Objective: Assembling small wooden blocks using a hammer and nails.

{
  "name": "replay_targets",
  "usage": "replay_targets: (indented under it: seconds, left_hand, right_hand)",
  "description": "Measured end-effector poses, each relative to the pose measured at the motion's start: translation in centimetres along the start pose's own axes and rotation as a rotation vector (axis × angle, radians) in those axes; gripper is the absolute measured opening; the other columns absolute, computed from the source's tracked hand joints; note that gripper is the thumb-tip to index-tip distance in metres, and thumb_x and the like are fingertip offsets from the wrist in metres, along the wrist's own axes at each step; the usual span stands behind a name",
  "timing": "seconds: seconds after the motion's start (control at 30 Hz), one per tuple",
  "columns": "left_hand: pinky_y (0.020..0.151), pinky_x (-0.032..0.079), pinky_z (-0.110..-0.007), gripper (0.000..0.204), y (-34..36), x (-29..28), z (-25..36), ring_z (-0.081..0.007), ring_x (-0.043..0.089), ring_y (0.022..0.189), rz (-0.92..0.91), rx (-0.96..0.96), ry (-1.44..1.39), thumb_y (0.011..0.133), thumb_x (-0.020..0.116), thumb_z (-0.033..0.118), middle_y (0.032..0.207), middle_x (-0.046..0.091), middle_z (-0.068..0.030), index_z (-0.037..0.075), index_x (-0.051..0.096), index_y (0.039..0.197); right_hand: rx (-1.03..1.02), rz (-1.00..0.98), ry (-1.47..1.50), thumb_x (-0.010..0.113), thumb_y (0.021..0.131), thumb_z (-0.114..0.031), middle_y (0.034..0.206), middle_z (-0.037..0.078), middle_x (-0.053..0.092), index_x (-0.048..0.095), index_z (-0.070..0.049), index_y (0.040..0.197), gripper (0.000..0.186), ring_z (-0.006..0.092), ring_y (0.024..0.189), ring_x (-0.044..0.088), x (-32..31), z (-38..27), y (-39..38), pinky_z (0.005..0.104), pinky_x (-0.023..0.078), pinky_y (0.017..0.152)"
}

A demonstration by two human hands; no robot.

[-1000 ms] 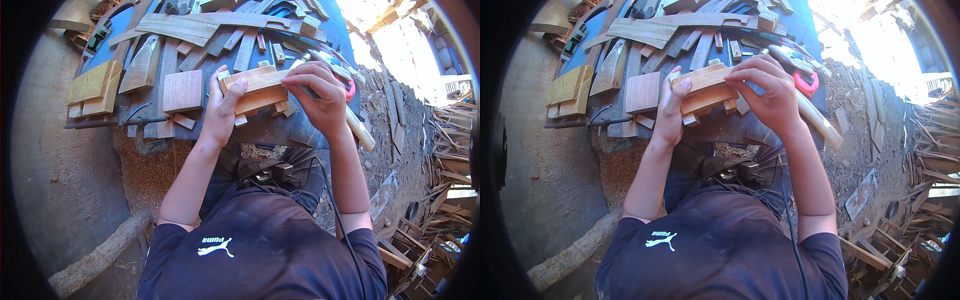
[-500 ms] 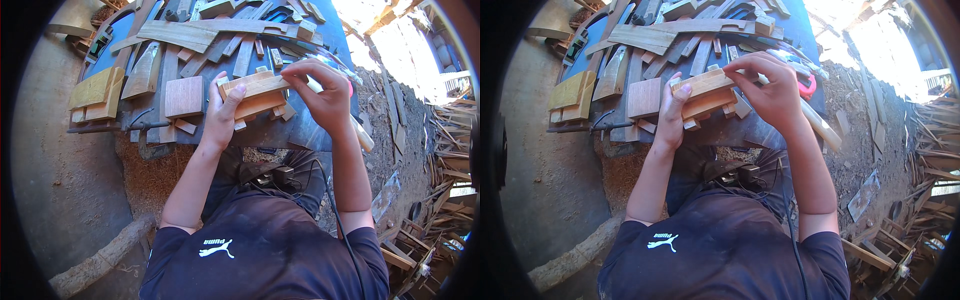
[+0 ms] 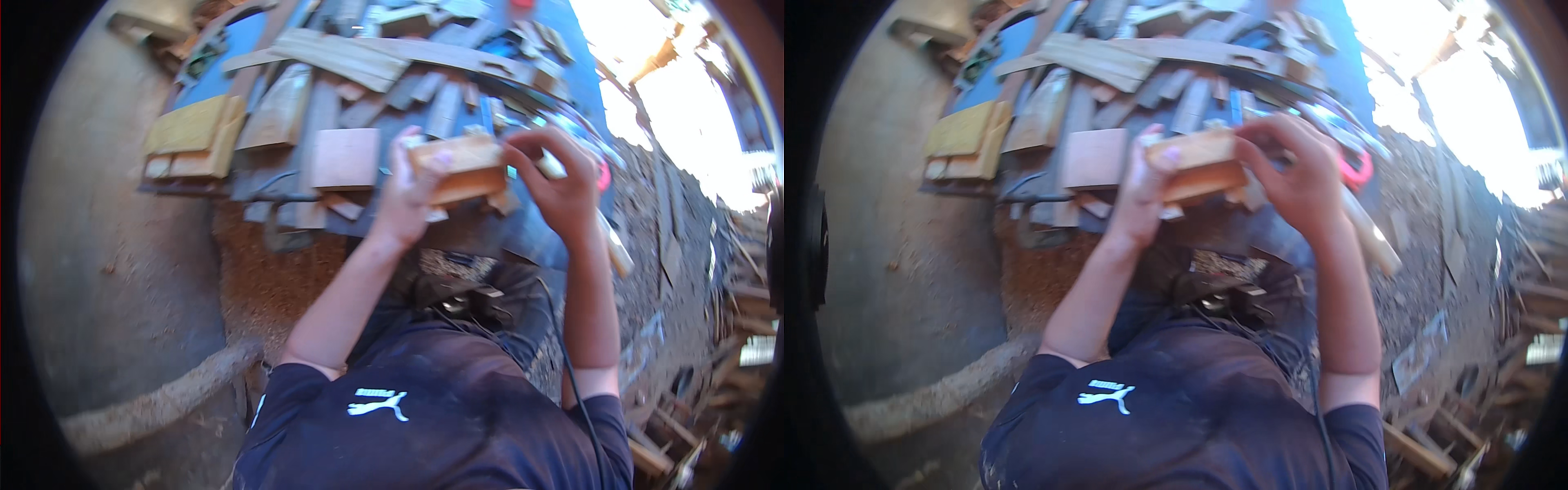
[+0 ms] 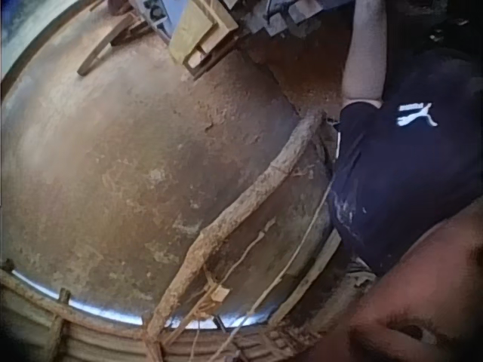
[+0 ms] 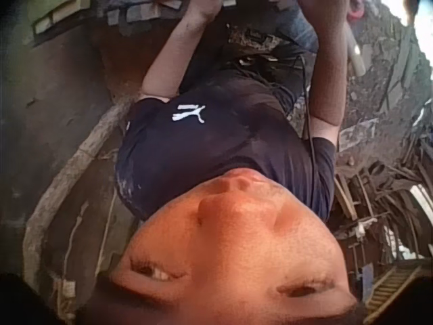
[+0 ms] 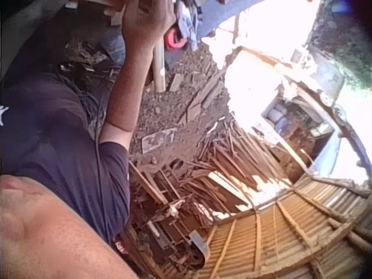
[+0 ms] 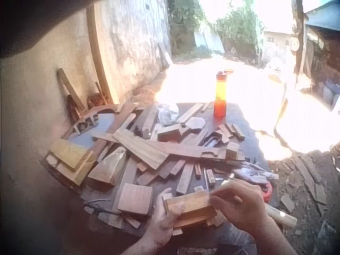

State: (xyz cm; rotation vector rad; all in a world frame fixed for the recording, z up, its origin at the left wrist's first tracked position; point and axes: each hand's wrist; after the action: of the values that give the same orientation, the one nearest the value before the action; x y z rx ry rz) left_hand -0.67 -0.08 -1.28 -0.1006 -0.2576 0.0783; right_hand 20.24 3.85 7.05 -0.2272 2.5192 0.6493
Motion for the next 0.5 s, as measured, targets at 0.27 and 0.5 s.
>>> replay_targets:
  seconds: [0.27,0.5]
  left_hand:
    - [0.108,0.043,-0.033,0.090,-0.4,0.6,0.1,-0.0212,0.052,0.124,-0.005,-0.003,0.086,0.097,0.069,0.050,0.133,0.050,-0.0178,-0.004,0.024,0.155]
    - [0.107,0.044,-0.033,0.089,-0.1,0.6,0.5,-0.0204,0.052,0.124,-0.017,0.001,0.090,0.099,0.068,0.049,0.133,0.050,-0.0173,-0.004,0.023,0.155]
  right_hand:
    - [-0.015,0.050,-0.070,0.081,0.085,-0.007,0.089,0.010,0.075,0.075,-0.002,0.094,0.012,0.0221,0.084,0.072,0.8,0.6,-0.4,0.0335,0.055,0.081]
    - [-0.147,0.060,-0.102,0.080,0.083,-0.003,0.090,0.010,0.075,0.074,-0.001,0.091,0.010,0.0246,0.086,0.071,1.0,0.9,-0.2,0.0360,0.055,0.081]
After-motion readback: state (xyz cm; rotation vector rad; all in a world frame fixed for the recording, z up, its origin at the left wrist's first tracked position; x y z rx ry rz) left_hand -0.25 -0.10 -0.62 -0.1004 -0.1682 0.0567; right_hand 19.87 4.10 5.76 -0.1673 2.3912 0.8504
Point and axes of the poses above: each hand's wrist, its own y-axis towards the middle knuckle, its own x-axis out of the palm, z = x × y
